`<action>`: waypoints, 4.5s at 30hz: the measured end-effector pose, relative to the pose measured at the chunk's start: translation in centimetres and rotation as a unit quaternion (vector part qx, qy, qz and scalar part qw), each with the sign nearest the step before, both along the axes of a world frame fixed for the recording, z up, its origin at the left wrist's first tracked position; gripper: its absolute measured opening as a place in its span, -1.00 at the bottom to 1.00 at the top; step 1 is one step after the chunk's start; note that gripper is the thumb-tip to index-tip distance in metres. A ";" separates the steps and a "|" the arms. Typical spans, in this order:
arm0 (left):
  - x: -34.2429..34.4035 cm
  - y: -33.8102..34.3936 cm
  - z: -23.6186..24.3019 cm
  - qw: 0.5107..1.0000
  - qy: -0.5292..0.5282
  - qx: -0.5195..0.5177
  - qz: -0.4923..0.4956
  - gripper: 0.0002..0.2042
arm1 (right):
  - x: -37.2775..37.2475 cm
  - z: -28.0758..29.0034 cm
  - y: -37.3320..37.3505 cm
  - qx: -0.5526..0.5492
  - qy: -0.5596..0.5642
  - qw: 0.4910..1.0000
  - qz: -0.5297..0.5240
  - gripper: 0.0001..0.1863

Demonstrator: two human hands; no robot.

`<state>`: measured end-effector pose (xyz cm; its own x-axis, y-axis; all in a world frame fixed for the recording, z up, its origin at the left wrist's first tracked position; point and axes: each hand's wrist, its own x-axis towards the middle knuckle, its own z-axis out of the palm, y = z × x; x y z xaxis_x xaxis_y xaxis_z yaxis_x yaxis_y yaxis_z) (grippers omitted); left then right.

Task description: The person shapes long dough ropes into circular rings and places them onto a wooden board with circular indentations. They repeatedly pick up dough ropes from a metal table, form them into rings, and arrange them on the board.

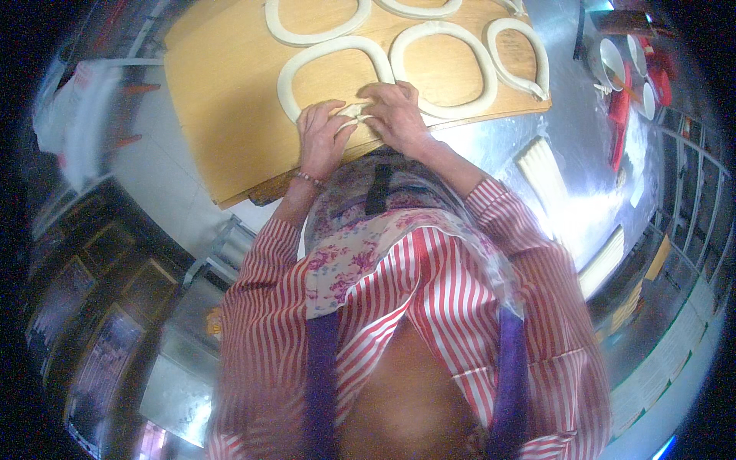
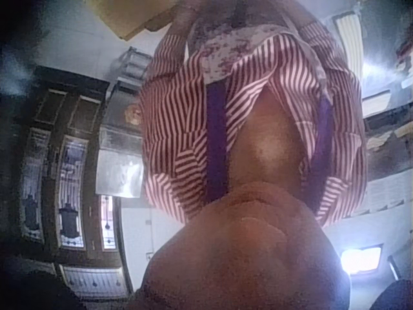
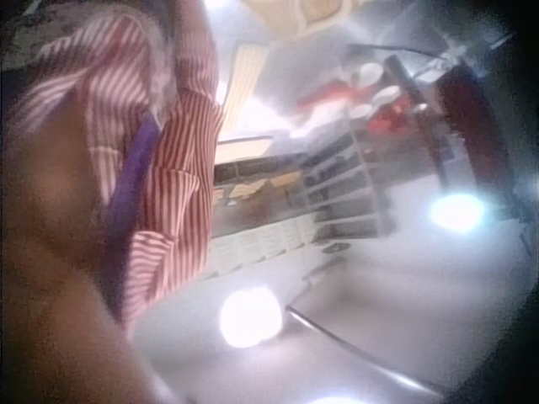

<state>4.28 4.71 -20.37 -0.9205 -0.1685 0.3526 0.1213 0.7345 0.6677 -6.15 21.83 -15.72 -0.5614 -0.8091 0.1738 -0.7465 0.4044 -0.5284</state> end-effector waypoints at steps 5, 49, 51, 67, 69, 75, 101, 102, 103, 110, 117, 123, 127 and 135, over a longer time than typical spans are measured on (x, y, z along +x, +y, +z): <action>-0.1 0.3 -0.3 1.000 0.004 0.014 0.008 -0.88 | 0.4 -1.0 -0.6 -0.011 -0.004 1.000 -0.020 -0.84; -4.2 -1.4 0.1 0.935 -0.254 0.248 0.003 -0.64 | 0.7 -2.6 -0.8 0.030 -0.020 0.999 -0.011 -0.81; -4.3 -1.3 0.1 0.932 -0.254 0.257 0.002 -0.69 | 0.8 -2.0 0.0 0.008 -0.017 0.999 -0.037 -0.79; -3.1 0.7 -0.1 0.984 -0.131 0.121 -0.020 -0.75 | -2.6 -0.7 4.0 -0.046 -0.003 0.991 -0.126 -0.81; -2.6 1.1 -0.3 0.992 -0.107 0.017 -0.063 -0.75 | -3.3 -0.1 3.6 -0.055 0.009 0.991 -0.120 -0.79; 1.1 2.3 -0.7 0.978 0.031 -0.159 -0.131 -0.62 | -7.0 1.4 -0.2 -0.095 0.028 0.986 -0.133 -0.69; -0.3 -9.2 13.2 0.880 -0.031 0.475 -0.002 -0.76 | -6.9 15.4 -1.7 -0.122 -0.194 0.972 -0.052 -0.68; 0.9 -9.3 13.2 0.893 -0.022 0.449 -0.029 -0.76 | -6.3 15.4 -0.8 -0.115 -0.174 0.978 -0.022 -0.67; 1.8 -9.6 12.8 0.922 -0.049 0.379 -0.060 -0.77 | -5.5 14.9 0.1 -0.066 -0.155 0.986 0.003 -0.66; 2.3 -9.0 6.0 0.983 -0.113 0.126 0.075 -0.79 | -3.0 7.8 1.5 0.113 -0.139 0.983 -0.033 -0.69; -6.9 -8.9 4.4 0.995 -0.041 -0.037 0.086 -0.65 | -5.1 4.7 -5.9 0.048 0.137 0.986 -0.080 -0.63; -7.9 -7.8 5.4 0.992 -0.034 -0.039 0.115 -0.54 | -5.8 6.4 -4.5 0.029 0.105 0.991 -0.076 -0.63; -7.0 -9.1 3.4 0.976 -0.125 -0.047 0.174 -0.49 | -5.3 5.4 -3.1 0.078 -0.038 0.994 0.063 -0.55; -7.7 -9.1 1.1 0.979 -0.139 0.012 0.149 -0.48 | -6.8 2.3 -2.4 0.218 0.025 0.970 0.101 -0.51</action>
<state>-3.45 -4.38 -19.31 -0.8890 -0.4496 0.0873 -0.2854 0.6929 0.6621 -12.95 19.40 -13.41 -0.3828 -0.9047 -0.1871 -0.8542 0.4237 -0.3013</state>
